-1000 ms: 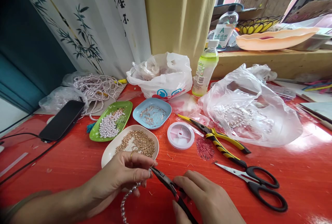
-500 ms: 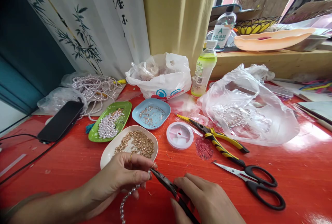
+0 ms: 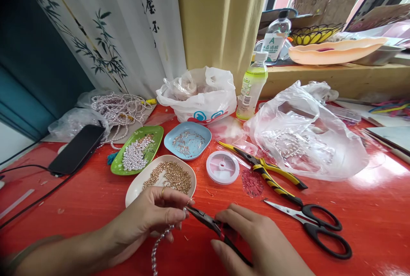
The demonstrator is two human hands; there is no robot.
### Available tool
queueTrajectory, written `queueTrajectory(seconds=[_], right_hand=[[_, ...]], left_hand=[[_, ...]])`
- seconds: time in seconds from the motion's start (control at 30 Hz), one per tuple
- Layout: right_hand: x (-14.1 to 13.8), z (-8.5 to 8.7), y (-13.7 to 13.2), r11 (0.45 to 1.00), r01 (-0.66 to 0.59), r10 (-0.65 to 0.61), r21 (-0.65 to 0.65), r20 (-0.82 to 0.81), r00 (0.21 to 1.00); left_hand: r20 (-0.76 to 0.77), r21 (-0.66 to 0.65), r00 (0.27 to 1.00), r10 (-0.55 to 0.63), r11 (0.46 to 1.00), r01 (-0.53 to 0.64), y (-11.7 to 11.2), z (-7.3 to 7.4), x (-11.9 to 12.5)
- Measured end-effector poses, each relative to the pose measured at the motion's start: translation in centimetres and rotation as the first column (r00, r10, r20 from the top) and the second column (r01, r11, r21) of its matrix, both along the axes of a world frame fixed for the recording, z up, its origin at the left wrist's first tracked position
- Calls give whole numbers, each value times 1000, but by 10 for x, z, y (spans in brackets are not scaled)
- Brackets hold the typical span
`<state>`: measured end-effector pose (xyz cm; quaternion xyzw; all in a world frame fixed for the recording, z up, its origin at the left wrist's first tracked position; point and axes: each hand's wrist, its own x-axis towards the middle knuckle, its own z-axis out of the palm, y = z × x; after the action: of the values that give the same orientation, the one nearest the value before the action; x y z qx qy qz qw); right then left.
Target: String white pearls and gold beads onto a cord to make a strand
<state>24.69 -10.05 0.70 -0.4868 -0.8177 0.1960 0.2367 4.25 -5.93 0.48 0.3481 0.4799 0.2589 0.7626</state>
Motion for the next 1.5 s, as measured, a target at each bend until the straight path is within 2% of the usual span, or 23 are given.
queueTrajectory(seconds=[0.23, 0.47, 0.57, 0.73, 0.93, 1.0, 1.27, 1.4, 1.5], right_hand=[[10, 6, 7, 995, -20, 45, -101, 257, 965], [3, 0, 7, 998, -67, 66, -6, 296, 953], [1, -3, 4, 996, -44, 28, 72, 215, 976], [-9, -7, -9, 979, 58, -46, 195, -67, 997], [-21, -14, -10, 997, -46, 58, 59, -212, 976], [-20, -15, -7, 997, -47, 61, 60, -254, 965], [-17, -4, -12, 967, -13, 68, 254, -212, 975], [-18, -2, -16, 924, 25, 34, 383, -147, 989], [-16, -4, -16, 861, 2, 66, 509, -116, 991]], left_hand=[[-7, -7, 1000, 17, 1000, -17, -1, 0, 1], [-9, 17, 1000, -1, 1000, 1, -1, 6, 1], [1, 42, 1000, -30, 999, 30, -3, 8, 1], [0, 90, 995, -105, 990, 104, -6, 8, 1], [26, 73, 986, -162, 984, 160, -9, 11, 4], [17, 64, 985, -169, 984, 168, -9, 10, 5], [-20, 133, 978, -209, 969, 210, -11, 5, 3], [-74, 140, 981, -180, 972, 188, -12, 3, 3], [-35, 144, 991, -130, 980, 134, -11, 5, 3]])
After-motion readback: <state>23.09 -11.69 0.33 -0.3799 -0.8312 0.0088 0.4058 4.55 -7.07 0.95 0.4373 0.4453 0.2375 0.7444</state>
